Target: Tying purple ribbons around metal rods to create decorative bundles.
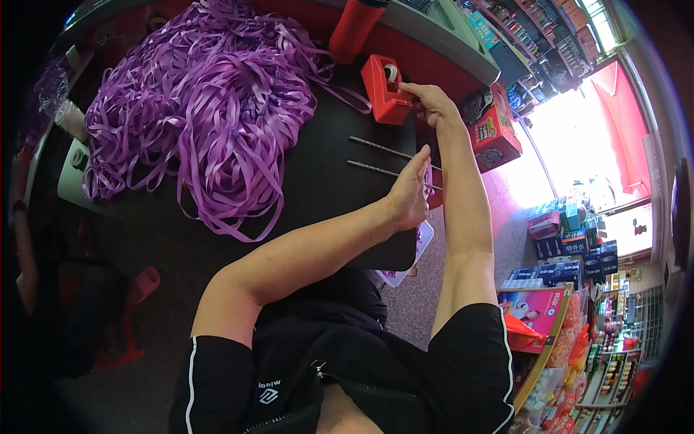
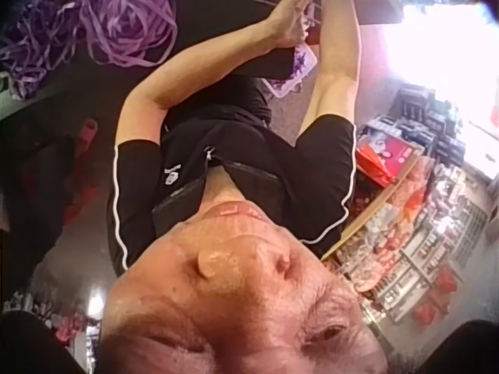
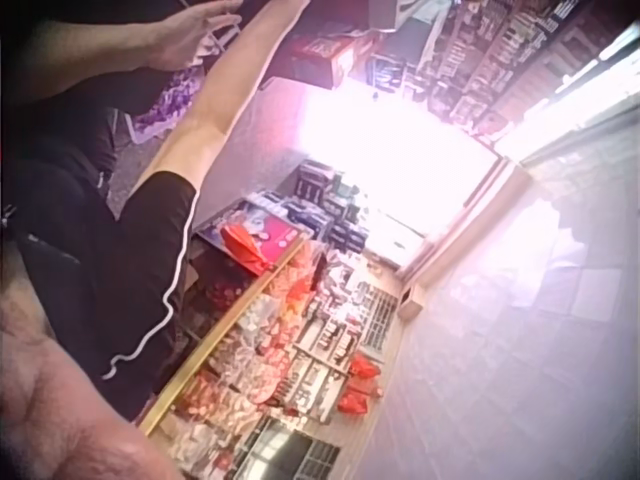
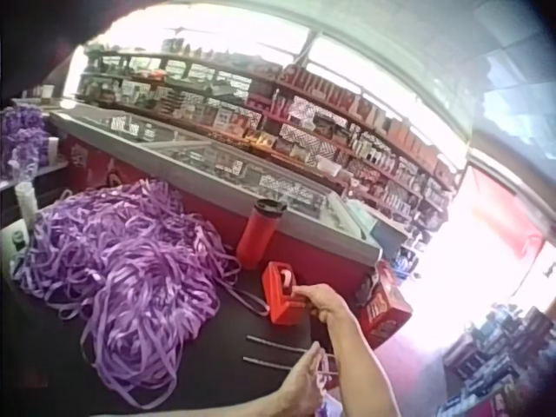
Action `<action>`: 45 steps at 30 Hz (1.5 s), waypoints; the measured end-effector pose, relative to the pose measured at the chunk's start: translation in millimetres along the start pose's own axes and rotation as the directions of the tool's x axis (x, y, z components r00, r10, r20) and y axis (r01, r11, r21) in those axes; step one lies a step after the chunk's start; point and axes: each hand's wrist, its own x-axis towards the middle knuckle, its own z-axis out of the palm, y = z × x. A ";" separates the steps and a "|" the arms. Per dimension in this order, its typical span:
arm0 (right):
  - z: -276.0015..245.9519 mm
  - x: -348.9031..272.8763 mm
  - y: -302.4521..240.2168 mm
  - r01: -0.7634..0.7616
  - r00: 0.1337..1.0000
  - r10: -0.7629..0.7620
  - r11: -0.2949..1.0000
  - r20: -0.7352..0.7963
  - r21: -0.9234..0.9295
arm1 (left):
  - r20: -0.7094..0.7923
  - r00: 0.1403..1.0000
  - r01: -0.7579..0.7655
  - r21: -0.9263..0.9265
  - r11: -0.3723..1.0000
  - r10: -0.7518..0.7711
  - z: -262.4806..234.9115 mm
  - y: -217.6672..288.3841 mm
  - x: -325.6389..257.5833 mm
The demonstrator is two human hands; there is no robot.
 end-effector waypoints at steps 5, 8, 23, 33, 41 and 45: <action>-5.2 -0.4 7.2 0.045 0.999 -0.050 0.978 0.019 0.201 | -0.045 0.999 0.023 0.032 0.999 -0.021 -2.1 2.8 -1.0; -9.1 -15.1 15.5 0.008 0.999 -0.017 0.956 0.028 0.293 | -0.072 0.996 0.058 0.009 0.998 -0.058 -1.8 3.1 -2.9; -3.2 -37.7 43.4 -0.059 0.997 0.036 0.929 0.069 0.367 | 0.082 0.996 -0.036 -0.007 0.999 0.036 1.8 4.8 -5.1; 12.4 -43.7 45.0 0.041 0.999 -0.044 0.926 -0.002 0.375 | 0.060 0.998 -0.034 -0.005 0.999 0.034 4.6 7.4 -9.3; 17.3 -38.0 47.6 0.067 0.998 -0.056 0.930 -0.041 0.361 | 0.010 1.000 -0.015 -0.017 1.000 0.015 6.0 6.8 -7.9; 23.8 -37.3 45.2 0.131 0.983 -0.094 0.961 -0.156 0.243 | -0.058 0.998 -0.032 -0.104 0.994 0.026 0.8 5.0 -2.1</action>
